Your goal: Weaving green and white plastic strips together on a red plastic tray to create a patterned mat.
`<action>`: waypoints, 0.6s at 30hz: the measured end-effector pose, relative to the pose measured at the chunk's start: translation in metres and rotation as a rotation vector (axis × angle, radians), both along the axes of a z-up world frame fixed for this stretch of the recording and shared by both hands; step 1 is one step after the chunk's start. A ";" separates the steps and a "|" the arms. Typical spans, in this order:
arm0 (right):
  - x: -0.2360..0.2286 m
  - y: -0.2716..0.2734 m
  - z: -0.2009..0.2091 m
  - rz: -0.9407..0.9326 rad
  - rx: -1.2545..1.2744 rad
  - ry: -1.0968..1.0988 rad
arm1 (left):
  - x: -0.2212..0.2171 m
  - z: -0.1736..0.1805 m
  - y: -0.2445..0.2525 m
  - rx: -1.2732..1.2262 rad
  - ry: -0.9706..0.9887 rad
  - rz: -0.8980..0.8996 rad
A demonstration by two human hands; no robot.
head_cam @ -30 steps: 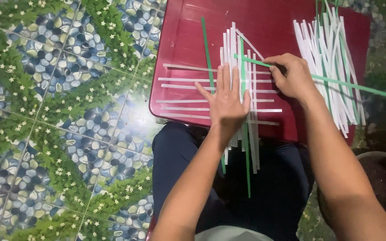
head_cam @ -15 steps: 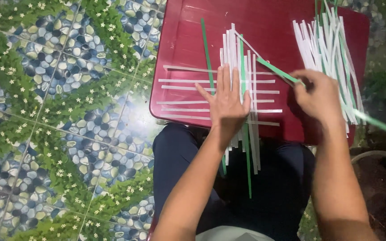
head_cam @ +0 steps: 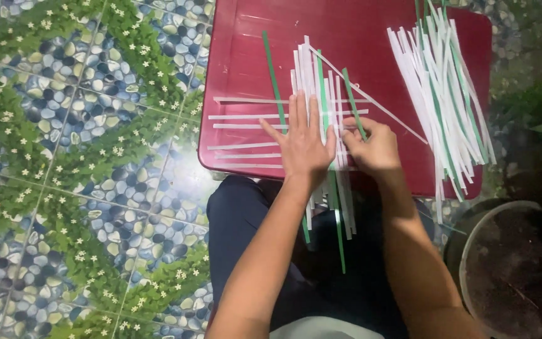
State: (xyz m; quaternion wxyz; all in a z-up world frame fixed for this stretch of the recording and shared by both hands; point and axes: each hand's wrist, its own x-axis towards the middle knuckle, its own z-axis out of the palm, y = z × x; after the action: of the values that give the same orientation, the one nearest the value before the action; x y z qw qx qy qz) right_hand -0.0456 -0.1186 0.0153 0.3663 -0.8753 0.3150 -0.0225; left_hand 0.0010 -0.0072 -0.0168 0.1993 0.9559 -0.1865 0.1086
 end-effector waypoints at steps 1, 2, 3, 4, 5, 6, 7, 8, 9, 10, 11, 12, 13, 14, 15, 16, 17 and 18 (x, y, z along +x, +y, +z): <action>0.004 0.000 0.001 0.004 0.004 -0.002 | 0.001 0.000 0.000 0.004 -0.002 0.004; 0.007 0.001 0.002 -0.008 0.001 0.073 | 0.001 0.001 0.001 -0.007 0.004 0.001; 0.009 0.000 0.002 -0.019 -0.002 0.148 | 0.000 0.001 0.000 -0.018 0.010 -0.003; 0.008 -0.001 0.003 -0.026 -0.007 0.153 | 0.000 0.001 -0.001 -0.023 0.015 -0.010; 0.007 -0.003 0.003 -0.009 0.029 0.105 | -0.001 0.001 -0.001 -0.005 0.020 -0.010; 0.008 -0.003 0.003 0.011 0.067 0.053 | 0.001 0.002 0.000 0.016 0.021 -0.007; 0.008 -0.003 0.008 0.007 0.064 0.053 | 0.000 0.002 -0.001 0.013 0.022 -0.011; 0.008 -0.001 0.011 0.027 0.095 0.050 | 0.000 0.002 -0.001 0.015 0.022 -0.006; 0.008 0.000 0.015 0.048 0.126 0.047 | 0.000 0.002 -0.001 0.016 0.022 -0.001; 0.009 0.003 0.027 0.047 0.123 0.045 | 0.000 0.001 -0.001 0.014 0.019 -0.002; 0.010 0.005 0.039 0.064 0.137 0.065 | 0.000 0.001 -0.002 0.020 0.015 0.000; 0.012 0.009 0.050 0.083 0.154 0.084 | 0.001 0.000 -0.001 0.029 0.009 0.002; 0.008 0.003 0.048 0.083 0.154 0.082 | 0.000 0.001 -0.001 0.029 0.007 0.002; 0.004 -0.002 0.045 0.086 0.128 0.089 | 0.000 0.001 -0.001 0.013 -0.008 0.005; 0.001 -0.007 0.042 0.089 0.103 0.096 | -0.001 0.001 0.000 -0.004 -0.024 0.007; -0.001 -0.007 0.037 0.090 0.105 0.100 | 0.000 0.005 0.003 -0.001 -0.020 0.008; -0.002 -0.008 0.033 0.065 0.081 0.074 | 0.000 0.009 0.005 0.040 0.044 -0.002; -0.004 -0.012 0.029 0.035 0.051 0.047 | 0.000 0.013 0.003 0.075 0.105 -0.019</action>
State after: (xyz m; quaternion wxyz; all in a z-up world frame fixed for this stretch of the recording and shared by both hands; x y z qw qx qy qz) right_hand -0.0498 -0.1301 0.0448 0.3814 -0.8713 0.3086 0.0123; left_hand 0.0008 -0.0044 -0.0038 0.1741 0.9652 -0.1887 0.0491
